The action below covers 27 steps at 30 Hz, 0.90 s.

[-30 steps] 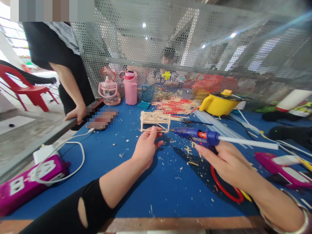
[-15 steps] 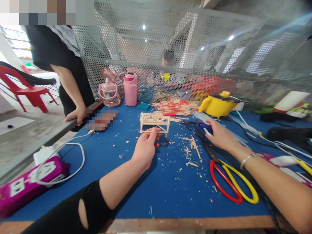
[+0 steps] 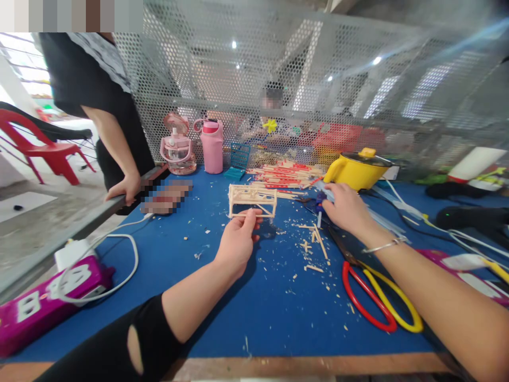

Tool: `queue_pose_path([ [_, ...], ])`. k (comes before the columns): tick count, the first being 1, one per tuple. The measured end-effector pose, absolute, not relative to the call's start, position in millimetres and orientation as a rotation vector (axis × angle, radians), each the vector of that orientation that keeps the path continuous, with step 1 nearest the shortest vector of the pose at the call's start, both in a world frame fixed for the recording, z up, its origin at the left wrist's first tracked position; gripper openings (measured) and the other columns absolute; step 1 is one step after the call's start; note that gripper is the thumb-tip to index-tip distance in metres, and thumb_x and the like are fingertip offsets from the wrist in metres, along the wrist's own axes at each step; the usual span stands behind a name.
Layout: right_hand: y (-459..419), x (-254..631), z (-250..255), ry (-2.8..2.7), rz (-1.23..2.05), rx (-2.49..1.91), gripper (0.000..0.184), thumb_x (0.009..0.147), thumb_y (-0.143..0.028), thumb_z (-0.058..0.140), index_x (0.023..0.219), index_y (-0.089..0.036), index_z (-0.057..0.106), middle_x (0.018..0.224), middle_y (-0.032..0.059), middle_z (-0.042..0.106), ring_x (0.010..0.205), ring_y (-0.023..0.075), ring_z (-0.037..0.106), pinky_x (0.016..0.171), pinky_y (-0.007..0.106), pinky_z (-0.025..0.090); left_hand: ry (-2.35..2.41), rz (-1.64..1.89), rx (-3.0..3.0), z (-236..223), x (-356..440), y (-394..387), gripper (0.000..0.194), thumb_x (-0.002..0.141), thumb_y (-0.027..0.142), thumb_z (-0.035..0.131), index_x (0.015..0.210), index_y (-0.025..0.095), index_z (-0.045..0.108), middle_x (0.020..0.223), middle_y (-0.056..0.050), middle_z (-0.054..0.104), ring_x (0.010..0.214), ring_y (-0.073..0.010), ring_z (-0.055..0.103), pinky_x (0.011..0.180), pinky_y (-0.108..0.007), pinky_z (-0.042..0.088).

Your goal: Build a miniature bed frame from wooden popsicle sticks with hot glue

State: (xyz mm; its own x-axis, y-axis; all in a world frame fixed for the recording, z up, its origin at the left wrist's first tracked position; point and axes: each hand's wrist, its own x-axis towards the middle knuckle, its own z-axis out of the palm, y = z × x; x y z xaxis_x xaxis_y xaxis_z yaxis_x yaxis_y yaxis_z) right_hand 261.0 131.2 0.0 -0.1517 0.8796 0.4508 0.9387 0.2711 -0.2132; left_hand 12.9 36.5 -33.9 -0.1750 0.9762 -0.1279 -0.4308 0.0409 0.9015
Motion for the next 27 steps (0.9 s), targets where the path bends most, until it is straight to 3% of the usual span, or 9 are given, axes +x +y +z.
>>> queue_pose_path([
  [2, 119, 232, 10, -2.106, 0.003, -1.536, 0.039, 0.089, -0.036, 0.036, 0.106, -0.017, 0.065, 0.093, 0.0081, 0.069, 0.083, 0.0215, 0.063, 0.075, 0.033, 0.049, 1.057, 1.462, 0.725, -35, 12, 37, 0.027, 0.078, 0.043, 0.065, 0.088, 0.019, 0.071, 0.082, -0.003, 0.065, 0.071, -0.0106, 0.055, 0.054, -0.018, 0.041],
  [4, 107, 204, 13, -2.126, 0.462, -1.328, 0.042, 0.091, -0.046, 0.038, 0.098, -0.018, 0.068, 0.079, 0.0032, 0.068, 0.065, 0.0151, 0.058, 0.061, 0.028, 0.046, 1.056, 1.464, 0.735, -35, 12, 37, 0.029, 0.076, 0.045, 0.067, 0.088, 0.019, 0.071, 0.081, -0.003, 0.066, 0.071, -0.0110, 0.056, 0.054, -0.018, 0.041],
  [7, 96, 177, 10, -2.060, 0.839, -1.118, 0.040, 0.084, -0.053, 0.053, 0.088, -0.017, 0.070, 0.074, 0.0008, 0.065, 0.061, 0.0116, 0.052, 0.059, 0.026, 0.042, 1.040, 1.464, 0.755, -36, 11, 37, 0.031, 0.076, 0.046, 0.066, 0.088, 0.018, 0.071, 0.081, -0.005, 0.068, 0.072, -0.0117, 0.057, 0.055, -0.018, 0.042],
  [14, 92, 165, 0, -1.995, 0.913, -1.093, 0.038, 0.076, -0.052, 0.063, 0.081, -0.015, 0.070, 0.066, -0.0020, 0.060, 0.058, 0.0103, 0.047, 0.057, 0.024, 0.037, 0.986, 1.457, 0.795, -37, 12, 37, 0.029, 0.079, 0.042, 0.065, 0.093, 0.018, 0.068, 0.088, -0.007, 0.070, 0.077, -0.0129, 0.060, 0.061, -0.021, 0.045],
  [27, 87, 161, -1, -1.928, 0.932, -1.097, 0.030, 0.076, -0.045, 0.065, 0.077, -0.016, 0.070, 0.072, 0.0004, 0.066, 0.065, 0.0125, 0.053, 0.065, 0.026, 0.040, 1.012, 1.468, 0.814, -41, 12, 41, 0.017, 0.077, 0.032, 0.068, 0.081, 0.016, 0.069, 0.073, -0.002, 0.067, 0.070, -0.0114, 0.059, 0.068, -0.023, 0.042],
])
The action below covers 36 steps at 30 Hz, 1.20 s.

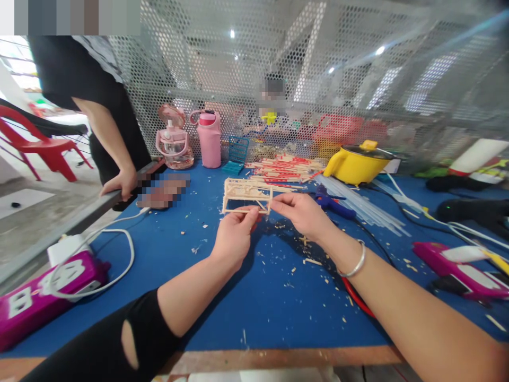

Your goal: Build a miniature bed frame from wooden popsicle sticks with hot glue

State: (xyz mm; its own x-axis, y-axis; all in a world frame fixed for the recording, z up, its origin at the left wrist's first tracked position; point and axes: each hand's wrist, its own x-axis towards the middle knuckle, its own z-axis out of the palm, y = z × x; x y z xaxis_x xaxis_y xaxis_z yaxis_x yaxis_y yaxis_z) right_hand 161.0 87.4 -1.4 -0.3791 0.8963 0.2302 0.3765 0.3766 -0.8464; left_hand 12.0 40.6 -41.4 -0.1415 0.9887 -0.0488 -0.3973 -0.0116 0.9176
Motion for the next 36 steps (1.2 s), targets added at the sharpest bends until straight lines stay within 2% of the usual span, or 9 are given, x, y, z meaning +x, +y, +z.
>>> queue_pose_path([
  [8, 85.0, 160.4, -0.6, -1.916, 0.919, -1.101, 0.031, 0.073, -0.047, 0.067, 0.075, -0.016, 0.071, 0.071, 0.0007, 0.067, 0.063, 0.0130, 0.053, 0.064, 0.027, 0.040, 0.991, 1.432, 0.760, -38.2, 12.1, 40.3, 0.016, 0.075, 0.029, 0.069, 0.079, 0.014, 0.071, 0.074, -0.005, 0.071, 0.072, -0.0131, 0.062, 0.075, -0.027, 0.045],
  [17, 85.4, 159.0, -2.4, -1.897, 0.926, -1.099, 0.030, 0.072, -0.047, 0.068, 0.074, -0.016, 0.070, 0.071, 0.0006, 0.068, 0.063, 0.0128, 0.054, 0.064, 0.027, 0.041, 0.948, 1.399, 0.722, -38.0, 14.5, 38.0, 0.015, 0.081, 0.025, 0.065, 0.078, 0.011, 0.070, 0.077, -0.007, 0.072, 0.073, -0.0126, 0.064, 0.081, -0.029, 0.046],
  [36, 83.5, 157.2, -5.6, -1.884, 0.921, -1.107, 0.032, 0.072, -0.049, 0.068, 0.073, -0.016, 0.068, 0.071, 0.0007, 0.067, 0.065, 0.0135, 0.055, 0.067, 0.027, 0.042, 0.928, 1.368, 0.613, -36.4, 14.0, 38.0, 0.014, 0.085, 0.023, 0.061, 0.079, 0.012, 0.066, 0.077, -0.007, 0.071, 0.073, -0.0106, 0.066, 0.077, -0.026, 0.048],
])
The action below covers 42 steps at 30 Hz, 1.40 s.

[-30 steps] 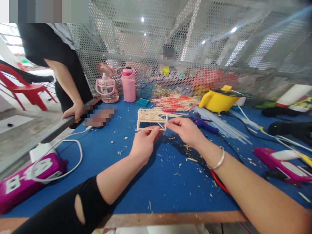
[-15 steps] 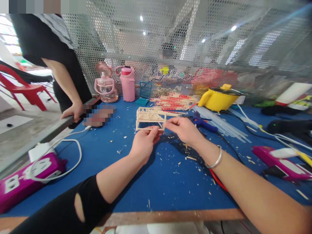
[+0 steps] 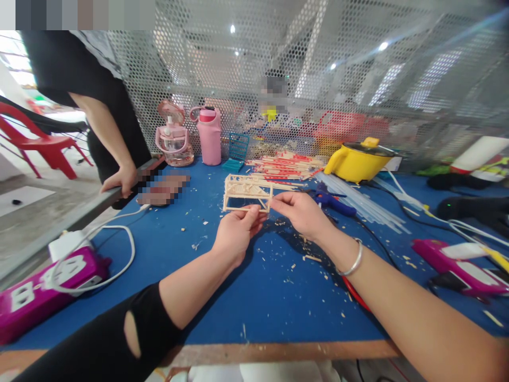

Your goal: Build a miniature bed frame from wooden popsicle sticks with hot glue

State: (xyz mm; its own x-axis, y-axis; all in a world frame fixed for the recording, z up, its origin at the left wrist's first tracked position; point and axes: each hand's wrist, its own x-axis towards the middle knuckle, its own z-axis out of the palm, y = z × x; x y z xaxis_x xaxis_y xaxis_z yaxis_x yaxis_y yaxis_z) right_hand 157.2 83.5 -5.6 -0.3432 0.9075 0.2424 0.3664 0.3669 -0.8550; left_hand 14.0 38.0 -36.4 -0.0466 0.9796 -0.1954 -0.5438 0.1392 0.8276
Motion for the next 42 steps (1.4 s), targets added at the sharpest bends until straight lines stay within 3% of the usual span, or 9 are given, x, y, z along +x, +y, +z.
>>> queue_pose_path([
  [9, 82.0, 157.8, -7.6, -1.909, 0.900, -1.100, 0.033, 0.075, -0.049, 0.064, 0.070, -0.017, 0.066, 0.068, 0.0004, 0.065, 0.061, 0.0125, 0.052, 0.062, 0.027, 0.040, 0.941, 1.358, 0.592, -35.1, 14.1, 36.5, 0.013, 0.084, 0.023, 0.062, 0.079, 0.012, 0.067, 0.079, -0.008, 0.072, 0.074, -0.0110, 0.066, 0.083, -0.029, 0.048],
  [24, 82.9, 158.0, -9.7, -1.910, 0.870, -1.100, 0.031, 0.077, -0.047, 0.063, 0.073, -0.016, 0.068, 0.070, 0.0007, 0.067, 0.063, 0.0134, 0.054, 0.063, 0.027, 0.041, 0.916, 1.350, 0.602, -38.1, 14.0, 38.5, 0.016, 0.079, 0.028, 0.068, 0.079, 0.012, 0.067, 0.081, -0.007, 0.071, 0.075, -0.0106, 0.065, 0.079, -0.026, 0.048],
  [30, 83.1, 160.4, -6.8, -1.861, 0.858, -1.114, 0.031, 0.075, -0.047, 0.064, 0.077, -0.017, 0.070, 0.074, 0.0018, 0.070, 0.069, 0.0157, 0.058, 0.069, 0.029, 0.044, 0.910, 1.327, 0.648, -35.1, 11.9, 34.3, 0.020, 0.078, 0.031, 0.070, 0.091, 0.016, 0.066, 0.091, -0.007, 0.072, 0.081, -0.0127, 0.065, 0.078, -0.028, 0.049],
  [35, 81.1, 159.6, -9.7, -1.850, 0.881, -1.107, 0.031, 0.076, -0.048, 0.063, 0.078, -0.017, 0.070, 0.075, 0.0021, 0.070, 0.069, 0.0158, 0.059, 0.069, 0.029, 0.044, 0.953, 1.324, 0.647, -34.5, 13.3, 32.0, 0.008, 0.079, 0.019, 0.068, 0.083, 0.012, 0.068, 0.083, -0.007, 0.071, 0.075, -0.0110, 0.064, 0.082, -0.028, 0.048],
  [42, 79.5, 158.5, -10.6, -1.874, 0.900, -1.096, 0.029, 0.076, -0.045, 0.063, 0.073, -0.017, 0.068, 0.072, 0.0016, 0.069, 0.066, 0.0142, 0.057, 0.066, 0.028, 0.043, 0.976, 1.333, 0.658, -35.7, 15.9, 33.6, 0.008, 0.078, 0.018, 0.068, 0.075, 0.011, 0.071, 0.074, -0.006, 0.071, 0.072, -0.0117, 0.063, 0.080, -0.027, 0.048],
])
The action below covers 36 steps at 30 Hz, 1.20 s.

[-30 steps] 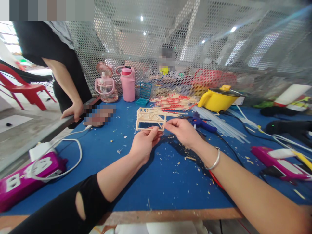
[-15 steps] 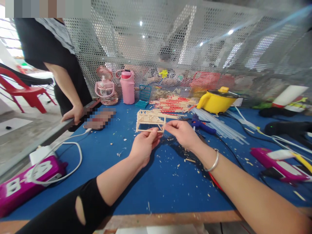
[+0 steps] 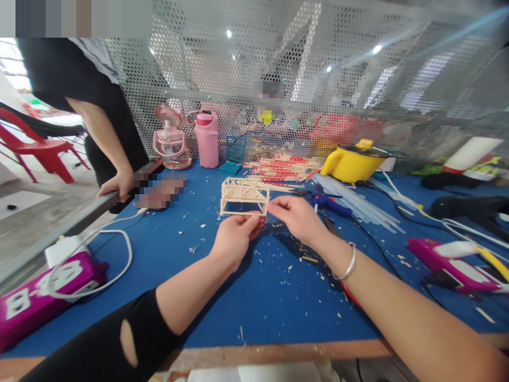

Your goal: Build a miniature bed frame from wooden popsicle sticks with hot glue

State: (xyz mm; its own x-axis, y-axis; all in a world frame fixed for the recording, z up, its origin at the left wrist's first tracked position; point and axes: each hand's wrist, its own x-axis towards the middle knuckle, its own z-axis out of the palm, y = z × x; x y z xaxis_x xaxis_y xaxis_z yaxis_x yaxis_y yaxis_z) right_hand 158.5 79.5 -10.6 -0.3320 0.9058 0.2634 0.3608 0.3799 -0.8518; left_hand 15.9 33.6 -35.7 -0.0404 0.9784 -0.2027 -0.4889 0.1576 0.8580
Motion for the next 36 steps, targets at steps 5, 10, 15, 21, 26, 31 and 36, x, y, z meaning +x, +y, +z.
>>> queue_pose_path([
  [5, 78.9, 158.6, -11.8, -1.900, 0.893, -1.086, 0.027, 0.077, -0.043, 0.063, 0.074, -0.017, 0.069, 0.071, 0.0014, 0.069, 0.066, 0.0144, 0.057, 0.066, 0.027, 0.043, 0.977, 1.347, 0.670, -36.4, 15.3, 34.4, 0.011, 0.075, 0.022, 0.071, 0.076, 0.012, 0.072, 0.076, -0.007, 0.071, 0.072, -0.0119, 0.063, 0.080, -0.028, 0.048],
  [10, 79.4, 158.3, -11.0, -1.914, 0.866, -1.080, 0.027, 0.077, -0.043, 0.062, 0.075, -0.017, 0.069, 0.072, 0.0018, 0.069, 0.068, 0.0155, 0.058, 0.067, 0.029, 0.044, 0.975, 1.339, 0.659, -33.9, 15.5, 33.3, 0.010, 0.077, 0.021, 0.070, 0.075, 0.012, 0.072, 0.076, -0.007, 0.071, 0.071, -0.0113, 0.063, 0.080, -0.028, 0.047],
  [15, 79.8, 158.2, -9.9, -1.903, 0.843, -1.091, 0.026, 0.077, -0.042, 0.062, 0.074, -0.017, 0.068, 0.072, 0.0013, 0.068, 0.067, 0.0148, 0.057, 0.067, 0.028, 0.042, 0.973, 1.313, 0.637, -32.0, 16.2, 31.1, 0.012, 0.082, 0.018, 0.064, 0.076, 0.011, 0.071, 0.075, -0.007, 0.071, 0.069, -0.0107, 0.063, 0.075, -0.026, 0.047],
  [21, 78.4, 157.2, -10.2, -1.915, 0.850, -1.101, 0.026, 0.078, -0.041, 0.061, 0.071, -0.017, 0.067, 0.070, 0.0009, 0.067, 0.065, 0.0141, 0.056, 0.065, 0.027, 0.041, 0.958, 1.311, 0.608, -32.8, 17.7, 32.3, 0.013, 0.083, 0.018, 0.061, 0.078, 0.010, 0.070, 0.077, -0.008, 0.071, 0.069, -0.0100, 0.064, 0.074, -0.025, 0.048],
  [26, 79.1, 156.8, -11.8, -1.919, 0.848, -1.105, 0.025, 0.079, -0.039, 0.061, 0.072, -0.016, 0.067, 0.070, 0.0013, 0.067, 0.065, 0.0136, 0.056, 0.066, 0.027, 0.041, 0.939, 1.310, 0.577, -33.6, 18.5, 32.2, 0.011, 0.083, 0.016, 0.060, 0.080, 0.009, 0.068, 0.077, -0.009, 0.070, 0.070, -0.0098, 0.064, 0.071, -0.023, 0.049],
  [31, 79.6, 155.4, -13.5, -1.928, 0.849, -1.103, 0.024, 0.079, -0.038, 0.061, 0.075, -0.016, 0.068, 0.072, 0.0015, 0.068, 0.066, 0.0136, 0.057, 0.066, 0.027, 0.042, 0.932, 1.309, 0.540, -33.5, 16.2, 31.7, 0.008, 0.082, 0.019, 0.062, 0.082, 0.012, 0.064, 0.076, -0.006, 0.069, 0.069, -0.0102, 0.065, 0.068, -0.023, 0.051],
  [36, 78.1, 154.2, -15.1, -1.945, 0.860, -1.098, 0.023, 0.079, -0.037, 0.061, 0.075, -0.016, 0.069, 0.072, 0.0016, 0.069, 0.066, 0.0141, 0.058, 0.065, 0.026, 0.042, 0.957, 1.330, 0.548, -34.9, 15.0, 32.7, 0.008, 0.078, 0.019, 0.066, 0.079, 0.012, 0.061, 0.071, -0.004, 0.067, 0.064, -0.0090, 0.063, 0.064, -0.021, 0.049],
])
